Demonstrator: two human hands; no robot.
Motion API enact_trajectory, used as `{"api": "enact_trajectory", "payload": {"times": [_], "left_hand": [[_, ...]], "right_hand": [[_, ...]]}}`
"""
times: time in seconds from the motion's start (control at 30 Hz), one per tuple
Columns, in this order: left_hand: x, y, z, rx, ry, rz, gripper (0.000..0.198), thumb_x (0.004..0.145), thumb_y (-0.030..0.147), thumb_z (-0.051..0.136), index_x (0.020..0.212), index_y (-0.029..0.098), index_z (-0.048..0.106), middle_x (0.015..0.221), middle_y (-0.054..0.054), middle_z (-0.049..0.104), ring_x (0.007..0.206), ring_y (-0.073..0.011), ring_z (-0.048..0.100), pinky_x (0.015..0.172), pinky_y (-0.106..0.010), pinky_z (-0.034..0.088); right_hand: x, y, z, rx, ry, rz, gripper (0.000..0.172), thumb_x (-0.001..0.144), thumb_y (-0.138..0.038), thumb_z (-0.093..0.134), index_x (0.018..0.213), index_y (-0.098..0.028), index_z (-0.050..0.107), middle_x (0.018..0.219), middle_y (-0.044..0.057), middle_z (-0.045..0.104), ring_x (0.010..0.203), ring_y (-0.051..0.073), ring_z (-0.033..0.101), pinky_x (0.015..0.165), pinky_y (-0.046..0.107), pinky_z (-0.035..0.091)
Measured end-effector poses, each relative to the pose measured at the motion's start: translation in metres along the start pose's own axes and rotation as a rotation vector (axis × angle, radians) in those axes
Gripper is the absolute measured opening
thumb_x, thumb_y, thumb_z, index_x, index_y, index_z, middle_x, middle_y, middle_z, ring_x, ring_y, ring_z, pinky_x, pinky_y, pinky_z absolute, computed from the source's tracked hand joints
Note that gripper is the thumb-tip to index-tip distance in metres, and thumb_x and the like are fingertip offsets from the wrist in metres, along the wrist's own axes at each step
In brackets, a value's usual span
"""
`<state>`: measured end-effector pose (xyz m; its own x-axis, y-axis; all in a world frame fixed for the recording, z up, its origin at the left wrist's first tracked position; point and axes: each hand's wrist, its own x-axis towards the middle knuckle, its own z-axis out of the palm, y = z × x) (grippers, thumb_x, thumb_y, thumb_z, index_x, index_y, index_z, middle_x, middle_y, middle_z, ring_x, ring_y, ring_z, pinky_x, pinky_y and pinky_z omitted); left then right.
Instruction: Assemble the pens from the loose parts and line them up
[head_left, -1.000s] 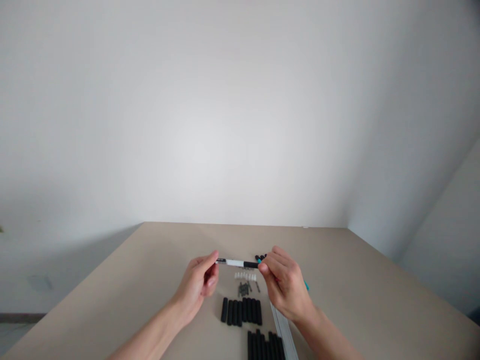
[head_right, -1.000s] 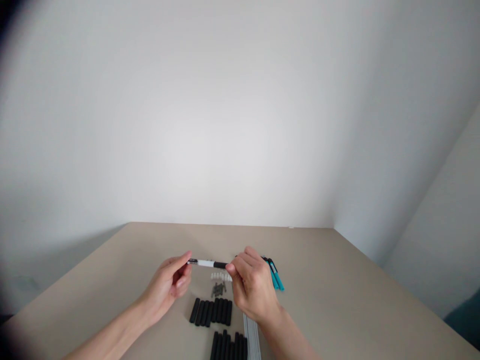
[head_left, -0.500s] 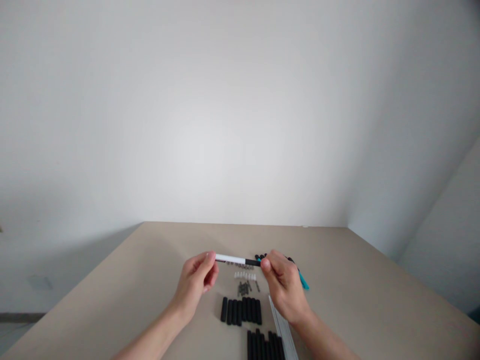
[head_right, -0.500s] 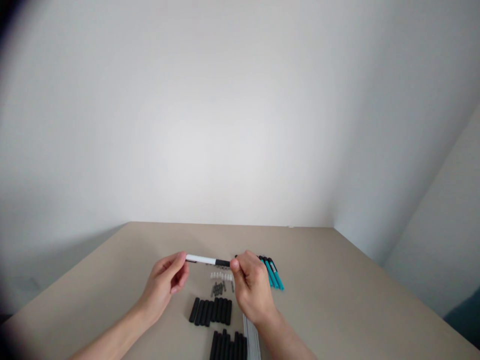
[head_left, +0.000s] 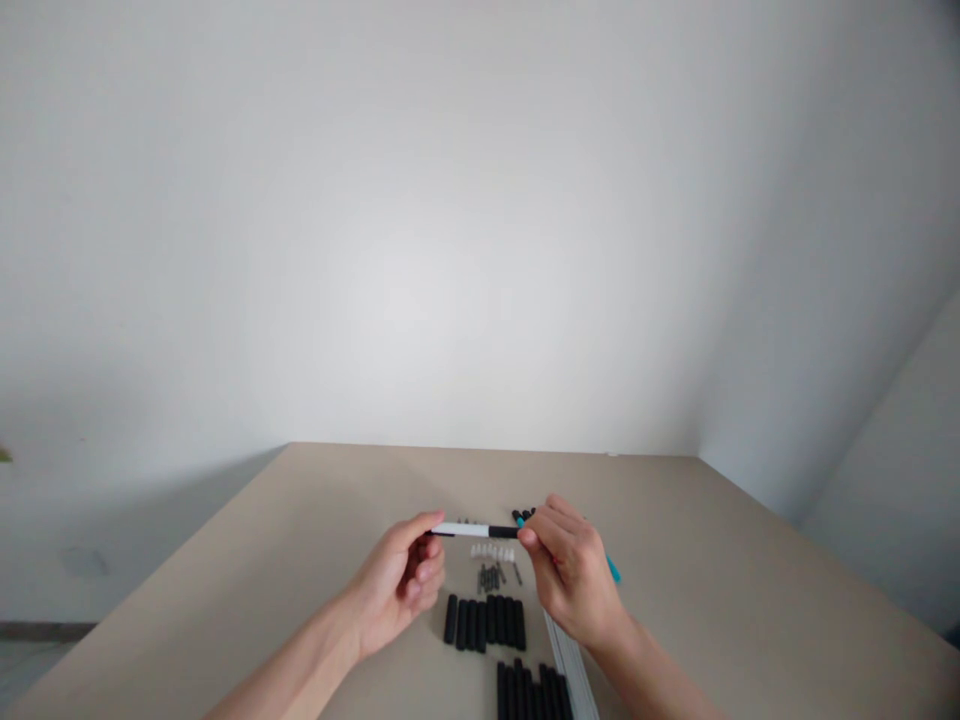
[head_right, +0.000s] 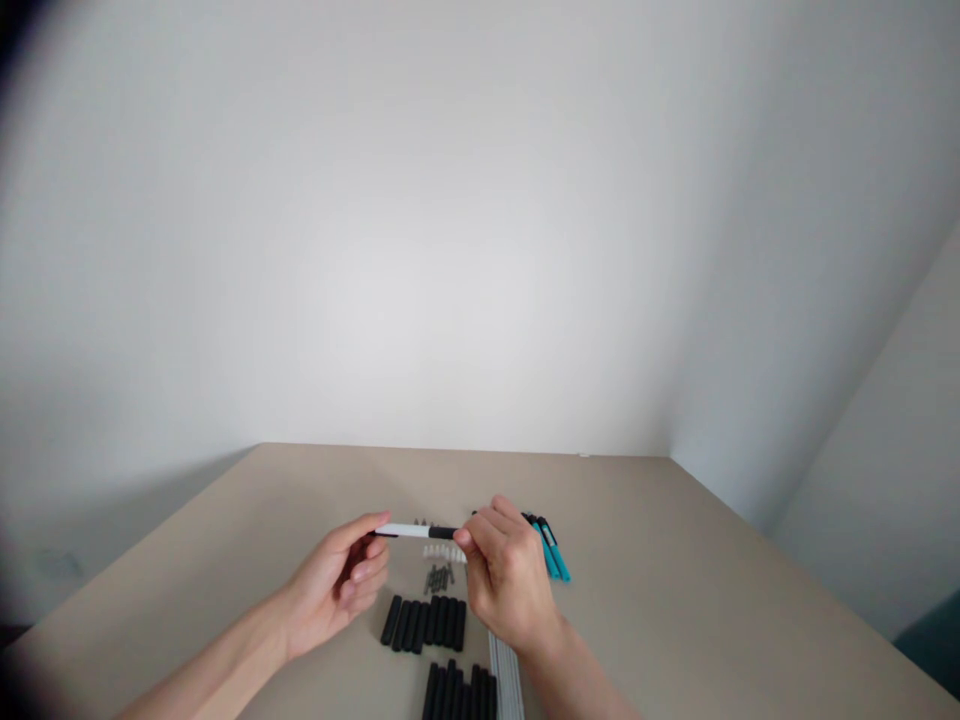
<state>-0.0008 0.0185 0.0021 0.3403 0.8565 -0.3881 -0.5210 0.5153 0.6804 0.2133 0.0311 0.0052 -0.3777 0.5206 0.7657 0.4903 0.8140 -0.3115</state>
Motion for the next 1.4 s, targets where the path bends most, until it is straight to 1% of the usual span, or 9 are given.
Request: {"api": "enact_trajectory", "payload": {"times": [0.4,0.7,0.8,0.93,1.1,1.17,1.23,1.3,1.4], "left_hand": [[0.003,-0.003,-0.007,0.014,0.010,-0.016,0.034,0.073,0.034,0.070,0.053,0.011,0.053,0.040,0.004,0.045,0.031,-0.0009,0.031,0.034,-0.013,0.016],[0.003,-0.008,0.001,0.207,0.044,0.437,0.038,0.069,0.044,0.074,0.058,0.012,0.057,0.047,-0.001,0.058,0.032,-0.0073,0.045,0.033,-0.017,0.028],[0.007,-0.007,0.001,0.188,0.133,0.555,0.030,0.070,0.036,0.077,0.069,0.012,0.059,0.064,-0.005,0.067,0.050,-0.0145,0.063,0.042,-0.020,0.045],[0.005,0.000,0.005,-0.031,0.228,0.624,0.025,0.070,0.016,0.076,0.085,0.014,0.056,0.079,-0.009,0.072,0.067,-0.0208,0.071,0.063,-0.030,0.057],[-0.004,0.000,0.014,-0.232,0.057,0.619,0.039,0.070,0.001,0.068,0.100,0.017,0.050,0.102,-0.015,0.069,0.104,-0.0305,0.065,0.084,-0.040,0.055],[-0.003,-0.003,0.016,-0.225,0.085,0.618,0.042,0.070,0.000,0.069,0.101,0.018,0.048,0.099,-0.013,0.070,0.096,-0.0285,0.068,0.081,-0.039,0.056],[0.000,-0.005,0.015,-0.197,0.124,0.641,0.045,0.070,0.003,0.073,0.103,0.020,0.047,0.092,-0.010,0.071,0.074,-0.0206,0.071,0.067,-0.032,0.056],[0.002,-0.006,0.013,-0.175,0.127,0.678,0.046,0.070,0.012,0.077,0.103,0.022,0.047,0.087,-0.006,0.071,0.053,-0.0103,0.061,0.052,-0.022,0.050],[0.004,-0.005,0.010,-0.141,0.105,0.701,0.041,0.071,0.025,0.080,0.097,0.022,0.049,0.080,-0.003,0.069,0.041,-0.0033,0.044,0.041,-0.015,0.035]], "right_hand": [[0.000,-0.001,-0.002,-0.017,0.002,0.006,0.033,0.094,-0.015,0.038,0.062,-0.020,0.032,0.057,-0.001,0.041,0.057,0.015,0.035,0.056,0.028,0.022],[0.002,-0.004,-0.002,-0.039,-0.038,0.083,0.035,0.096,-0.020,0.037,0.061,-0.021,0.033,0.057,0.000,0.044,0.058,0.015,0.038,0.055,0.028,0.024],[0.002,-0.011,0.000,-0.029,-0.169,0.069,0.031,0.096,-0.024,0.041,0.065,-0.020,0.042,0.061,0.001,0.050,0.062,0.015,0.042,0.057,0.028,0.025],[0.000,-0.023,0.005,-0.002,-0.314,0.040,0.027,0.094,-0.023,0.045,0.067,-0.019,0.047,0.065,0.002,0.054,0.066,0.016,0.045,0.061,0.028,0.029],[-0.001,-0.030,0.011,-0.028,-0.233,0.169,0.029,0.095,-0.025,0.043,0.069,-0.018,0.052,0.067,0.003,0.057,0.064,0.015,0.047,0.058,0.027,0.028],[-0.001,-0.032,0.010,-0.015,-0.266,0.165,0.029,0.094,-0.028,0.046,0.067,-0.019,0.052,0.065,0.003,0.057,0.063,0.015,0.047,0.058,0.027,0.029],[-0.001,-0.034,0.009,0.028,-0.323,0.125,0.028,0.092,-0.031,0.049,0.066,-0.019,0.051,0.063,0.002,0.056,0.064,0.015,0.048,0.060,0.027,0.030],[0.000,-0.035,0.007,0.064,-0.344,0.099,0.030,0.092,-0.033,0.046,0.066,-0.019,0.051,0.063,0.002,0.056,0.064,0.015,0.049,0.060,0.027,0.030],[0.000,-0.032,0.005,0.066,-0.294,0.134,0.037,0.096,-0.033,0.038,0.064,-0.019,0.050,0.063,0.002,0.055,0.063,0.014,0.047,0.059,0.026,0.029]]}}
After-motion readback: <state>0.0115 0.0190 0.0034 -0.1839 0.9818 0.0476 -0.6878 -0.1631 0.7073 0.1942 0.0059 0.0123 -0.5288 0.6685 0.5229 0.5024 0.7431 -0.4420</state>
